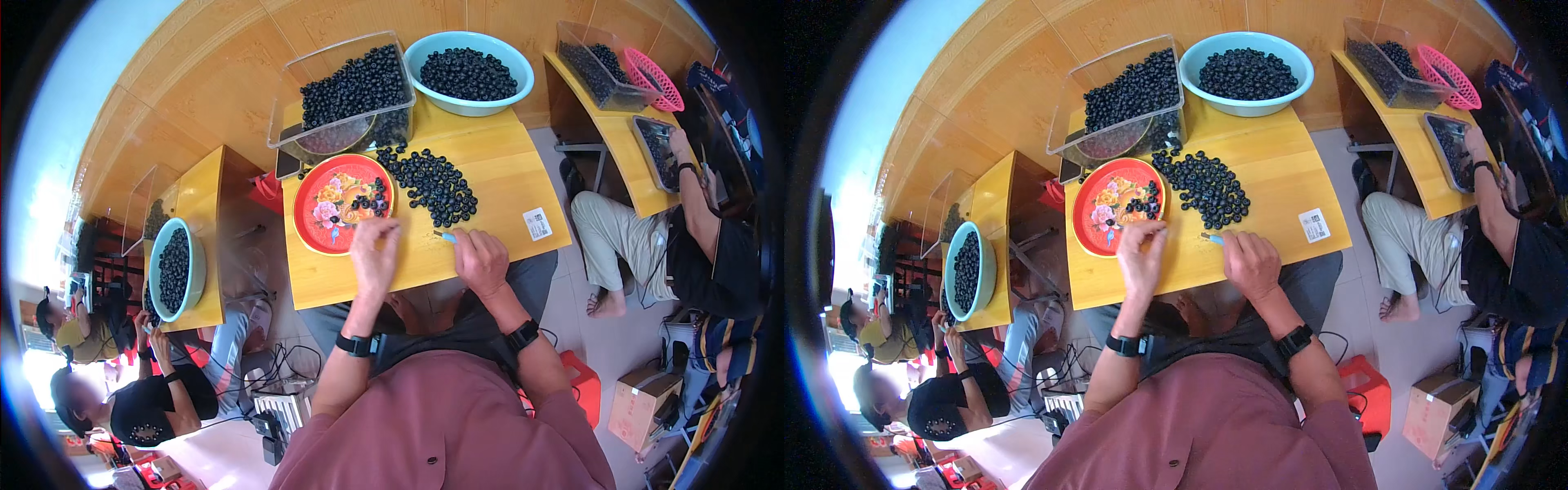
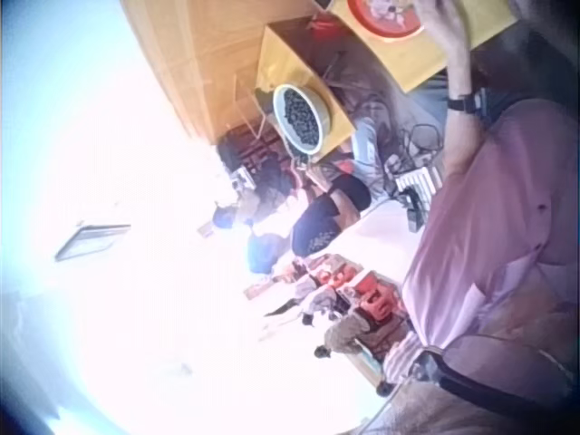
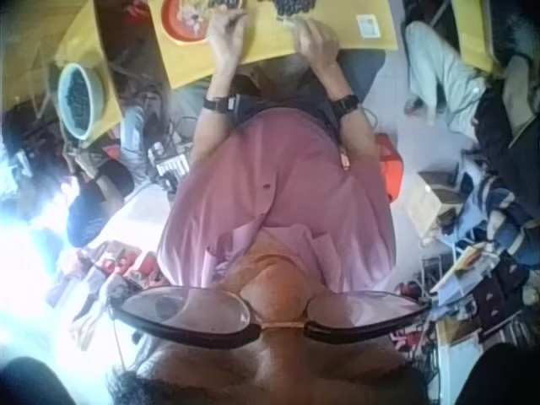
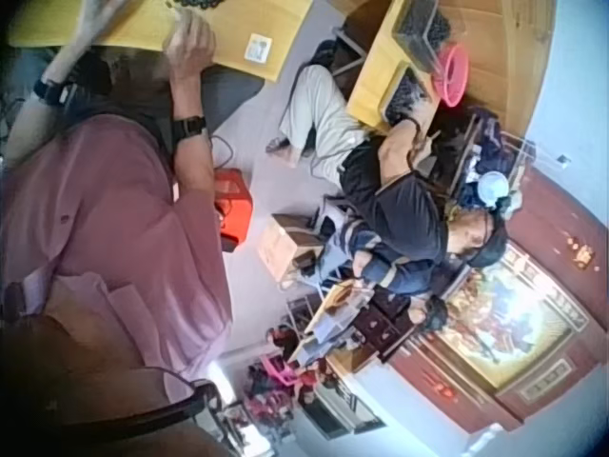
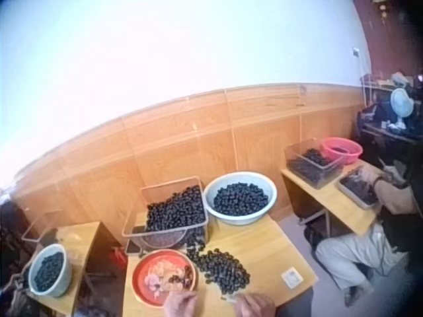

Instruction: Sorting and inspecting small black plastic or rubber components using tweezers on a table.

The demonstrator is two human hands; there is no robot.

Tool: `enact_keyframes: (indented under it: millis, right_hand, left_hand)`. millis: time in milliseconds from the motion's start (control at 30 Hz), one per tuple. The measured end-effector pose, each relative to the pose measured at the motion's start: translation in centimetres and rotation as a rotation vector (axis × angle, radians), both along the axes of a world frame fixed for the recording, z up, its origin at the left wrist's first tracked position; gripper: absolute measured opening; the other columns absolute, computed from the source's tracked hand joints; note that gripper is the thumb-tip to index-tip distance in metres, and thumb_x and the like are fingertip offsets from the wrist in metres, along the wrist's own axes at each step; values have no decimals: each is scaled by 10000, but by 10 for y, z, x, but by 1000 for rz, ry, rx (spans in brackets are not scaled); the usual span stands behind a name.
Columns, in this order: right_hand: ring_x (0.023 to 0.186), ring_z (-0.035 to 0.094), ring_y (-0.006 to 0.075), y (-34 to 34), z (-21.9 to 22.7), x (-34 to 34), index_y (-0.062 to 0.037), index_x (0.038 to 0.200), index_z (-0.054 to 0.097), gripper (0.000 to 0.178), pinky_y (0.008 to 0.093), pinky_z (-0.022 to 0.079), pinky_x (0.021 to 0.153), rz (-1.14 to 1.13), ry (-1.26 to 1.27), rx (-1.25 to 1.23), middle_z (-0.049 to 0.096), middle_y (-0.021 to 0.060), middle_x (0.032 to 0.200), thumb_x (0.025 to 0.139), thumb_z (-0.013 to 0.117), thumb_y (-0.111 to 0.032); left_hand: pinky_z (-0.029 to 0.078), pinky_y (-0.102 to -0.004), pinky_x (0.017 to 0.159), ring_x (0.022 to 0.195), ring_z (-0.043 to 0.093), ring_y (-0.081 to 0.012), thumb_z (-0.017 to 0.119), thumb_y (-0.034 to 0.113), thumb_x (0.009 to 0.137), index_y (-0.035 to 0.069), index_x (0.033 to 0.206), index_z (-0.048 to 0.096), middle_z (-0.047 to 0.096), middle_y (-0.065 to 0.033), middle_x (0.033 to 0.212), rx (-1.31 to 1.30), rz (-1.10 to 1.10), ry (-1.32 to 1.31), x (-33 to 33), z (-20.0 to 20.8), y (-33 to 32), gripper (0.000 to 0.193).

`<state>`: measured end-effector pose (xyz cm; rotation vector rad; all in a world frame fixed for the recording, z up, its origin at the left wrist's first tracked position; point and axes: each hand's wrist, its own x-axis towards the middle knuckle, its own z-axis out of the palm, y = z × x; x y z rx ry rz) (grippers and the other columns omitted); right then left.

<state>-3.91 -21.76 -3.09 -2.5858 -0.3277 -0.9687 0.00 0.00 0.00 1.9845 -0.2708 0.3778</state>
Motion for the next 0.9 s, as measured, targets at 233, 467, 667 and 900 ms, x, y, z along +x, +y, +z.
enact_keyframes:
  millis: [233, 467, 667, 900]
  right_hand:
    - [649, 619, 245, 1, 3, 2, -81, 949, 712, 66, 406, 481, 568, 11, -26, 13, 564, 52, 716, 895, 682, -103]
    - [659, 624, 243, 2, 2, 1, -85, 949, 710, 68, 401, 492, 580, 2, -40, 13, 563, 52, 727, 891, 683, -105]
    - [664, 627, 241, 0, 1, 0, -86, 949, 705, 70, 395, 496, 590, -3, -23, 6, 558, 51, 723, 883, 686, -101]
    - [655, 618, 238, 2, 2, 1, -90, 955, 711, 80, 391, 491, 582, -21, -12, -18, 533, 48, 710, 878, 692, -98]
  left_hand:
    - [536, -437, 893, 993, 665, -318, 802, 63, 849, 42, 1025, 755, 683, -117, 1082, 349, 86, -180, 45, 19, 14, 183]
    - [335, -524, 1173, 1311, 550, -278, 823, 293, 846, 104, 969, 796, 658, -87, 1299, 830, 24, -287, 54, 3, -19, 227]
    - [433, -479, 1115, 1167, 646, -284, 838, 220, 845, 75, 984, 776, 718, -80, 1145, 744, 39, -388, 48, 8, -25, 211]
    - [575, -301, 694, 755, 723, -173, 834, 65, 872, -4, 993, 738, 748, -73, 839, 139, -18, 210, 15, 8, -31, 170]
